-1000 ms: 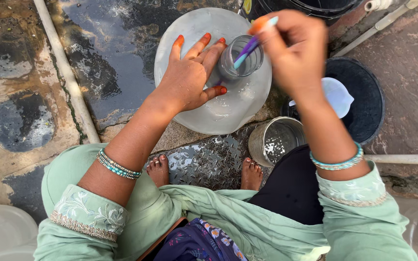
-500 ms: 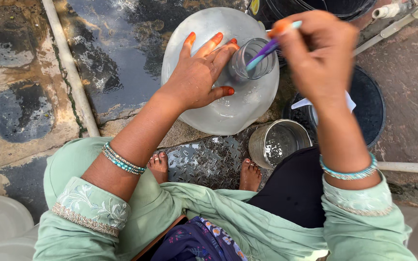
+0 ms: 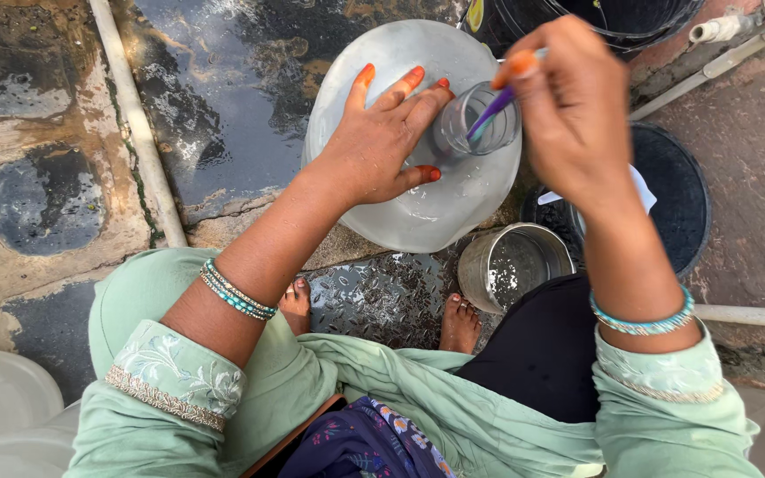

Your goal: The person cleans a large transparent water dispenser. They first scrub the inside of the dispenser's opening with a toothbrush, then wipe the exterior surface with a yellow sponge.

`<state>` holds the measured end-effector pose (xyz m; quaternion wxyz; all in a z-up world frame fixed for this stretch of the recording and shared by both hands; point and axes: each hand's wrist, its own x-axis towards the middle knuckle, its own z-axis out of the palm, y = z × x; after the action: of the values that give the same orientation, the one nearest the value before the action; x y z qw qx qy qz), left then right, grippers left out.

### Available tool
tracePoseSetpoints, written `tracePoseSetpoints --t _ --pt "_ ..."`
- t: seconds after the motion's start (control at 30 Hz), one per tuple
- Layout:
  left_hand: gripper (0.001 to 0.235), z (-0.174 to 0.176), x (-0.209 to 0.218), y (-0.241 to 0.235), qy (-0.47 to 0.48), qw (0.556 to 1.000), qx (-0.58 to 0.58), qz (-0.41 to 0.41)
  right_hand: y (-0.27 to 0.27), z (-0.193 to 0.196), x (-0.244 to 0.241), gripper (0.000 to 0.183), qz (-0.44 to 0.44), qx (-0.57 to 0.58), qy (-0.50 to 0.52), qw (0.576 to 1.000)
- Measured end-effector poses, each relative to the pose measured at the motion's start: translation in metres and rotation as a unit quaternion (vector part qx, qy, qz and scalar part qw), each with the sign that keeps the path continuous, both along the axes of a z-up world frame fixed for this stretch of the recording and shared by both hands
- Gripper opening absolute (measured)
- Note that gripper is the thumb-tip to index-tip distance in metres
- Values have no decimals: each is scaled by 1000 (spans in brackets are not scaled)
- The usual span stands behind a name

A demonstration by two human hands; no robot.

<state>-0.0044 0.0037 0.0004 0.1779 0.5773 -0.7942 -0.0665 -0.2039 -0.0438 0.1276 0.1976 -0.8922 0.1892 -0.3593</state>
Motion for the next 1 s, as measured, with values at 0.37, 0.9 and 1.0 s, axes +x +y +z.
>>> tracePoseSetpoints --t 0.37,0.9,1.0 --pt "91 1 5 2 12 1000 -11 -22 -2 -8 -10 50 -45 -55 75 995" --pt "93 0 5 2 24 999 -37 -26 -3 -16 -11 49 -27 -66 80 994" --pt "93 -1 6 2 39 999 -30 -24 -16 -30 -12 51 -16 -47 86 995"
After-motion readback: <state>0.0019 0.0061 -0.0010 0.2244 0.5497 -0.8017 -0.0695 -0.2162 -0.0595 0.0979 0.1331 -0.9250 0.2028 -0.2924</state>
